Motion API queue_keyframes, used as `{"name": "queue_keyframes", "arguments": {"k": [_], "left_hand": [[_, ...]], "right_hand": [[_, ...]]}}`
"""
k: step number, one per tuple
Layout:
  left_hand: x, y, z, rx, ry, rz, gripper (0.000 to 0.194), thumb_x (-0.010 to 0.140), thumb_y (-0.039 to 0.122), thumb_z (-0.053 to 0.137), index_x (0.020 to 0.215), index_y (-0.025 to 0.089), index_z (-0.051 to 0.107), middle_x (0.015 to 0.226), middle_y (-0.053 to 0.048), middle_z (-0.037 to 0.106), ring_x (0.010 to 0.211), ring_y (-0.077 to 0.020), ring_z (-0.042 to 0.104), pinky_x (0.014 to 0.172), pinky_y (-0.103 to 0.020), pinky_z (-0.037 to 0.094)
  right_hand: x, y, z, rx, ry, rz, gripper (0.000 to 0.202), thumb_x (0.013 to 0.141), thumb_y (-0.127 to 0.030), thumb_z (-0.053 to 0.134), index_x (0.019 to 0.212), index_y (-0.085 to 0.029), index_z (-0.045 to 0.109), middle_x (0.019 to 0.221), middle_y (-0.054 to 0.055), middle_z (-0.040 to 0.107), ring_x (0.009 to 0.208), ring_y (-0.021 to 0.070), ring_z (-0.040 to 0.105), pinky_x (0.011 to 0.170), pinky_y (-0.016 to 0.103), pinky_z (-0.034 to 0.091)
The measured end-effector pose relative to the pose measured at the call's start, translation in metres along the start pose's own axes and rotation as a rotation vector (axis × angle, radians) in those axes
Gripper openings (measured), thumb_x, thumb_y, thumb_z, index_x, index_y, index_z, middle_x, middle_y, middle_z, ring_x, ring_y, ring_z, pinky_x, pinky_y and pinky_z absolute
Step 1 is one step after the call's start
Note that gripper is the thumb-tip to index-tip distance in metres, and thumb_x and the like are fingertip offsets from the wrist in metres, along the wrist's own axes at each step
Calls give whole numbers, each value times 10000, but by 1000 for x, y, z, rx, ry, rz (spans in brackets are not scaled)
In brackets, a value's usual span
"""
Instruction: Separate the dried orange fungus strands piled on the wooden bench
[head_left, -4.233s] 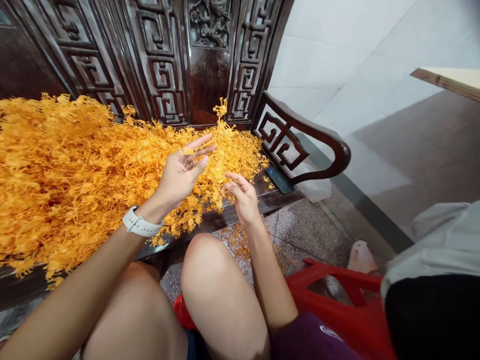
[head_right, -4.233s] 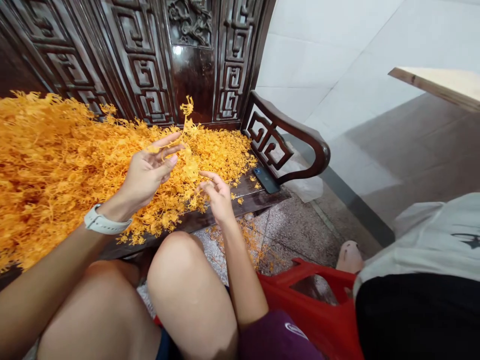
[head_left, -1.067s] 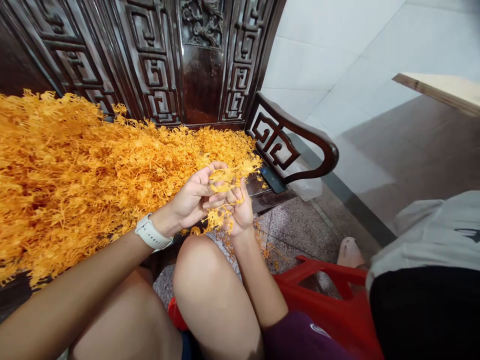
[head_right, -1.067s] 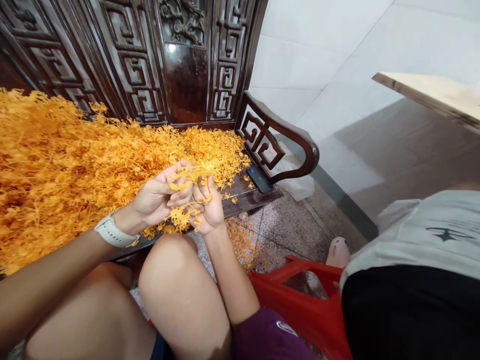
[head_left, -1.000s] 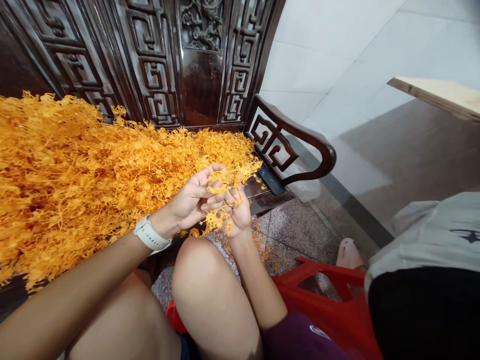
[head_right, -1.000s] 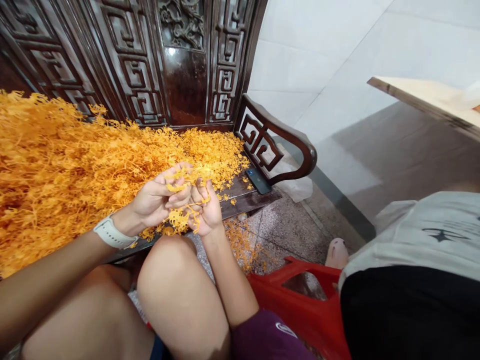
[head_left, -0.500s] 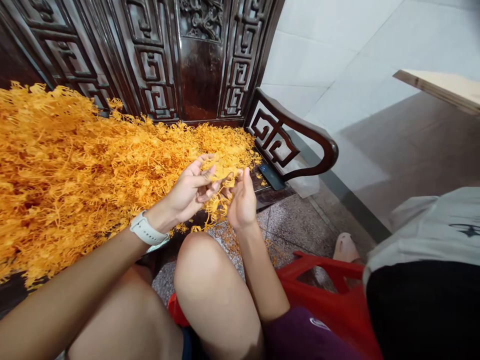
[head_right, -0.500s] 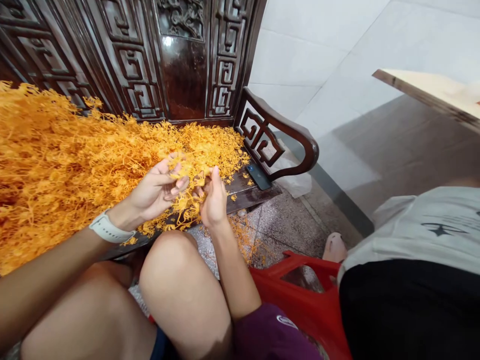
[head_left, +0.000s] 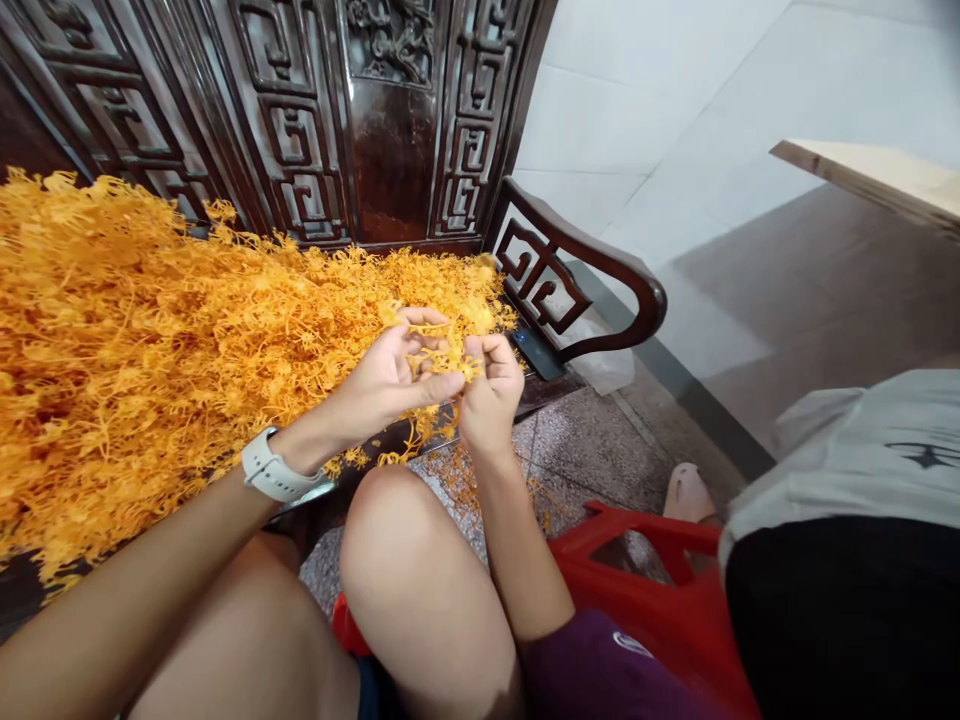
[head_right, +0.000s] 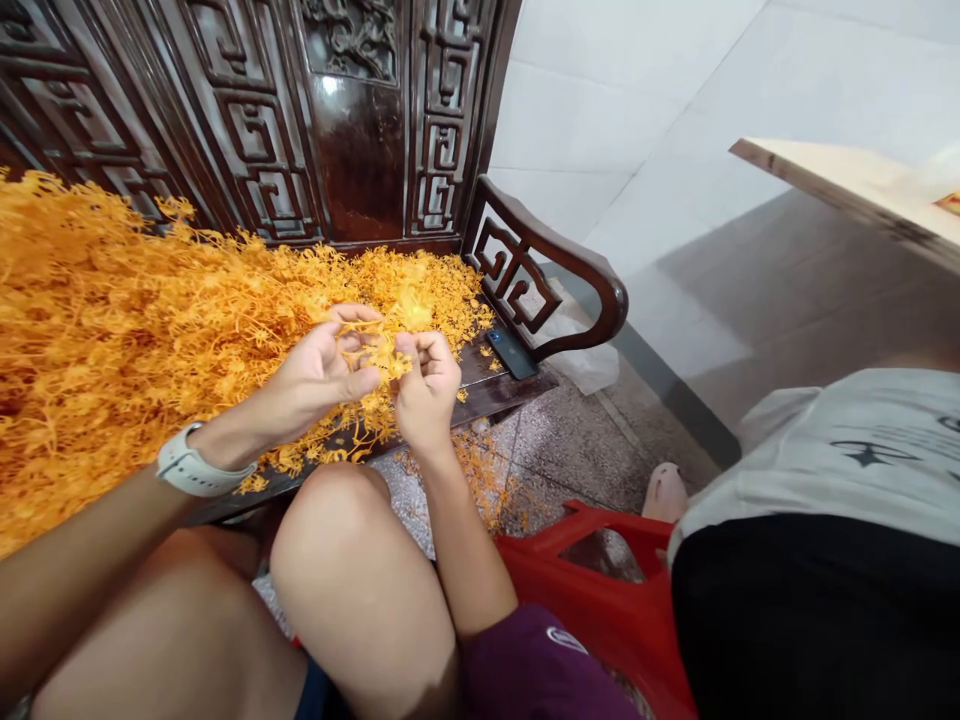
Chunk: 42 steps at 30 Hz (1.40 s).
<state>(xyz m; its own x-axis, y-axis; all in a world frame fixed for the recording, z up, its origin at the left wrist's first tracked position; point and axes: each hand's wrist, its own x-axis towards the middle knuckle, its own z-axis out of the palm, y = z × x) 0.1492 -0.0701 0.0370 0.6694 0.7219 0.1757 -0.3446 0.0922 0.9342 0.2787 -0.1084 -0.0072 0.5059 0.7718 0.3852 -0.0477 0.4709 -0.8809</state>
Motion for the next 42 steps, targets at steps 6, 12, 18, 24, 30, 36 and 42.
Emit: {"name": "queue_keyframes", "arguments": {"k": [6,12,18,24,30,36,42], "left_hand": [[7,-8,-3,268,10,52,629,794,316,847,1287,180,481,1248,-84,545,1024,-109,589,806,-171,512],[7,-6,-26,265,-186,-74,675,828,287,814,1380,164,445,1200,-128,627,1139,-189,645,891,-239,548],[3,2,-32,-48,-206,-212,632,785,151,817,1320,161,482,723,35,537,580,-47,505,525,-135,356],[-3,12,-37,-307,-115,-110,463,818,209,804,1202,123,560,614,51,416,532,-29,398,506,-145,260],[-2,15,-48,-326,16,-9,394,922,162,649,1293,137,518,702,0,556,504,-20,314,486,-153,218],[3,16,-46,-404,163,24,273,908,125,645,1150,154,522,734,-6,585,528,-26,362,513,-152,267],[7,22,-45,-590,257,24,188,917,109,618,1085,124,534,752,-10,576,555,-32,423,543,-155,336]], "right_hand": [[-2,2,0,109,43,3,401,972,-450,668,864,-119,470,813,14,455,714,35,433,677,152,406],[2,-8,-6,-266,-288,-183,294,1023,-343,610,852,-110,560,794,24,530,729,44,506,692,178,407],[-3,-15,5,44,-405,53,360,1024,-431,597,866,-144,446,627,-32,316,473,14,264,468,161,258],[-1,-21,5,456,-337,262,521,954,-562,653,882,-185,301,656,-49,114,492,26,-18,362,127,91],[3,-59,-17,499,-667,30,441,1034,-408,561,787,-145,306,582,-35,178,418,29,89,375,139,180],[104,12,-30,-284,-193,-58,693,986,-756,245,1223,-173,534,1136,133,569,948,132,601,761,267,550],[111,53,-29,-462,-209,-4,858,905,-855,435,1294,-108,599,1322,179,571,1219,212,585,1144,428,469]]}}
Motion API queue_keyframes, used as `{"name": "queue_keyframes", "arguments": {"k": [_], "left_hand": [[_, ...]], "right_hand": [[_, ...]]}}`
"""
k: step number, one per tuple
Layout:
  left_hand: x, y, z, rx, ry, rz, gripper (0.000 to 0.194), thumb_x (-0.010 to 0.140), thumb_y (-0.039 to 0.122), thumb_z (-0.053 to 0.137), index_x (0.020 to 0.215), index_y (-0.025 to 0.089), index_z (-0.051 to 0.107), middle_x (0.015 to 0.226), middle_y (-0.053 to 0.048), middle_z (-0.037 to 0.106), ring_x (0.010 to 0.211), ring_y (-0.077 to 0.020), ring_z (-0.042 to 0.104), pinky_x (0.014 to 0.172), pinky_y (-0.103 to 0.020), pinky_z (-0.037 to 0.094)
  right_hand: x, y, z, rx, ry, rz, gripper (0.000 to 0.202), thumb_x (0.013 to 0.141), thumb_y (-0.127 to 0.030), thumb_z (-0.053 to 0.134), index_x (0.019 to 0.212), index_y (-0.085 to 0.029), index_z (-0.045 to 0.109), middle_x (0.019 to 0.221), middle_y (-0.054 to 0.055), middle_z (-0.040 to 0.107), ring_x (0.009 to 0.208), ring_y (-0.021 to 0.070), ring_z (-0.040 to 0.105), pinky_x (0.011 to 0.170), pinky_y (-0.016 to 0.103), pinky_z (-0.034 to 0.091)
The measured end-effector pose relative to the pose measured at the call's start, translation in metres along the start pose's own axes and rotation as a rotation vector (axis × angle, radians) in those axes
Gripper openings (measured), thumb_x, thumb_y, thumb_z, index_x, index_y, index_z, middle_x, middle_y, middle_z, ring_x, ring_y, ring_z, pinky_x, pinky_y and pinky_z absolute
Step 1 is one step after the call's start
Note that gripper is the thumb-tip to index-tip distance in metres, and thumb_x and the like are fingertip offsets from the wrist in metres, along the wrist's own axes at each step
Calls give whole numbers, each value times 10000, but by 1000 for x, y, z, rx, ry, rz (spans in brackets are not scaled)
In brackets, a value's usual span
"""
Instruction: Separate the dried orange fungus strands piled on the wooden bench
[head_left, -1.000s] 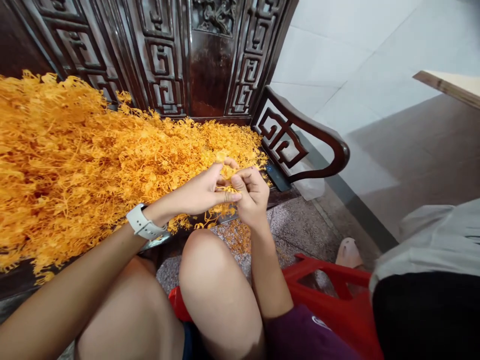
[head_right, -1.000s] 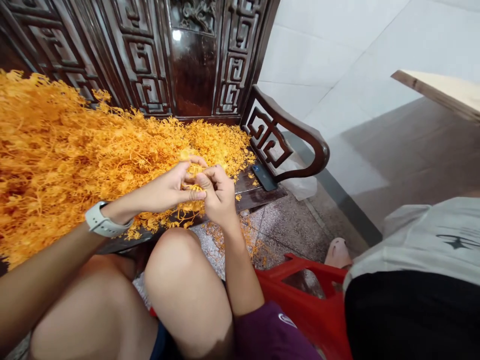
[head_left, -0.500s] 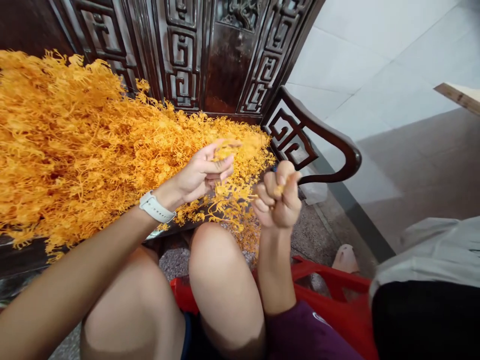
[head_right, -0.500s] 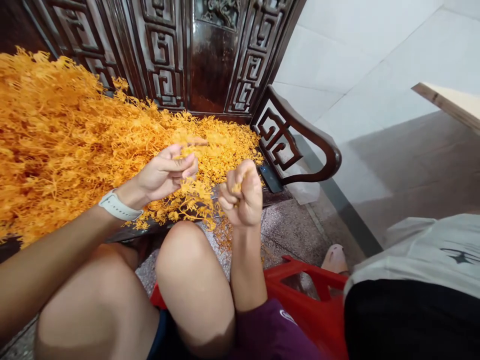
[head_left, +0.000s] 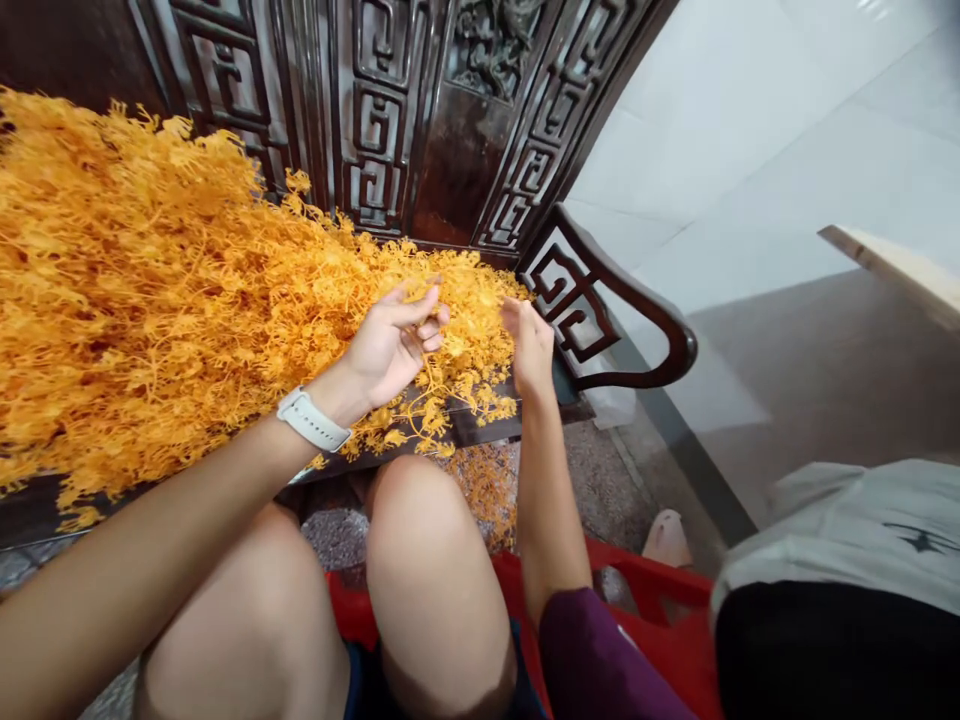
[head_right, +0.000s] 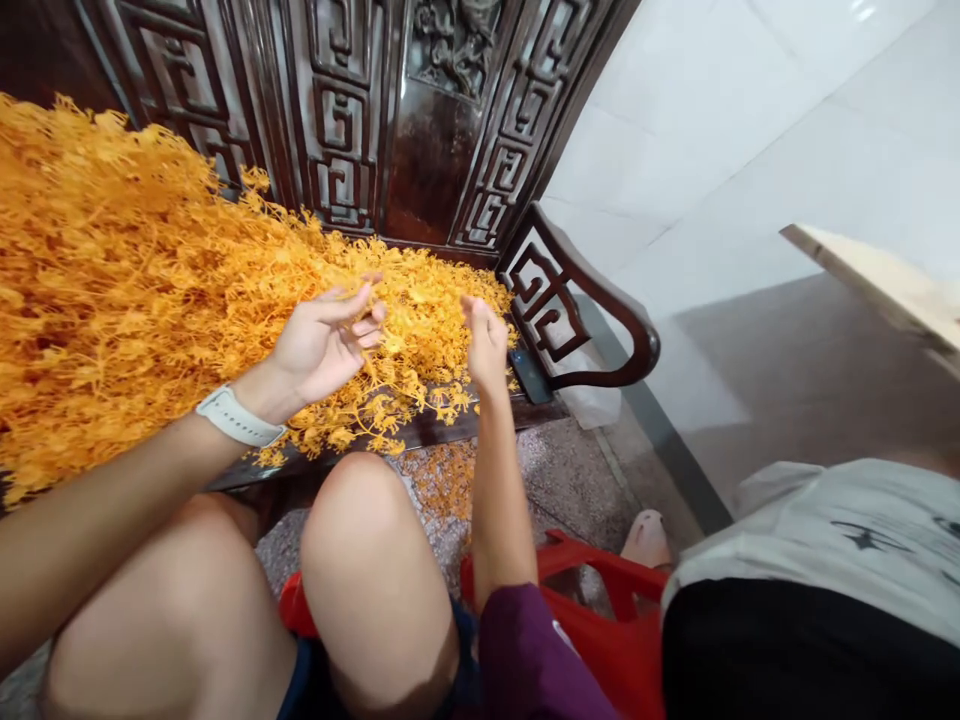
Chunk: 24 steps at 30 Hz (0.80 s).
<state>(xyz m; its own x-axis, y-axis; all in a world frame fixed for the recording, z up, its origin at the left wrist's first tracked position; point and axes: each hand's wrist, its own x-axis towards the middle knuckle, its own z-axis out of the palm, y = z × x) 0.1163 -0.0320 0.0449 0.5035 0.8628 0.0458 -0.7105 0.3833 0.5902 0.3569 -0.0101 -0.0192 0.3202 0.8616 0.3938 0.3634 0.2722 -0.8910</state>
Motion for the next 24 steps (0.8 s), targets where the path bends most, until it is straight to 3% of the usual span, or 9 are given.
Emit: {"name": "queue_keyframes", "arguments": {"k": [2,4,6,9,13,15,17,21,24], "left_hand": [[3,-2,1,-52,31,3,143,929,105,602,1055,116,536,766,-13,572,585,-37,464,575,-159,381],[5,-8,2,-42,48,4,128,928,88,597,1026,119,521,783,-16,572,613,-41,489,593,-160,398],[6,-16,4,4,46,10,191,904,68,624,1045,126,508,804,-17,573,654,-49,514,594,-159,392],[4,-25,7,114,26,9,338,865,88,693,1131,153,495,813,-8,574,672,-57,511,574,-158,363],[-2,-28,8,358,-35,-61,394,859,188,748,1170,166,505,746,19,521,567,-32,392,508,-141,287],[-5,-24,8,403,-67,-113,368,849,175,740,1144,161,520,706,44,440,527,-21,345,465,-130,225],[-6,-20,7,334,-89,-162,253,870,166,693,1048,155,513,681,58,366,491,-15,295,431,-127,167],[-9,-10,9,250,-206,-262,213,960,242,609,884,181,419,570,88,226,433,-32,111,375,-153,114],[-13,-5,13,247,-334,-287,213,990,248,555,850,186,406,513,93,192,416,-44,76,360,-167,114]], "right_hand": [[-27,-22,11,321,-131,81,781,960,-821,389,1327,-153,559,1215,134,596,974,149,632,895,335,563],[-49,-46,26,450,-167,41,699,990,-786,393,1355,-202,518,1168,96,588,878,100,599,761,237,528],[-60,-64,39,391,-94,-61,596,1012,-720,452,1315,-212,522,1082,67,578,819,69,549,711,189,473],[-59,-77,48,189,105,-222,432,1051,-582,504,1053,-155,567,899,36,524,752,41,463,729,177,416],[-55,-83,43,47,232,-312,495,1077,-493,488,782,-101,421,732,17,398,671,32,354,676,189,338],[-58,-87,39,0,173,-350,515,1074,-472,503,745,-92,388,703,15,368,651,26,332,641,191,306],[-64,-92,37,56,40,-293,530,1061,-497,526,742,-97,386,679,8,366,612,17,336,596,184,302],[-73,-100,40,497,-229,54,625,953,-675,614,774,-145,335,587,-37,336,438,15,261,406,181,243],[-76,-103,39,758,-352,193,703,884,-693,691,761,-161,248,546,-70,219,383,4,110,331,170,147]]}}
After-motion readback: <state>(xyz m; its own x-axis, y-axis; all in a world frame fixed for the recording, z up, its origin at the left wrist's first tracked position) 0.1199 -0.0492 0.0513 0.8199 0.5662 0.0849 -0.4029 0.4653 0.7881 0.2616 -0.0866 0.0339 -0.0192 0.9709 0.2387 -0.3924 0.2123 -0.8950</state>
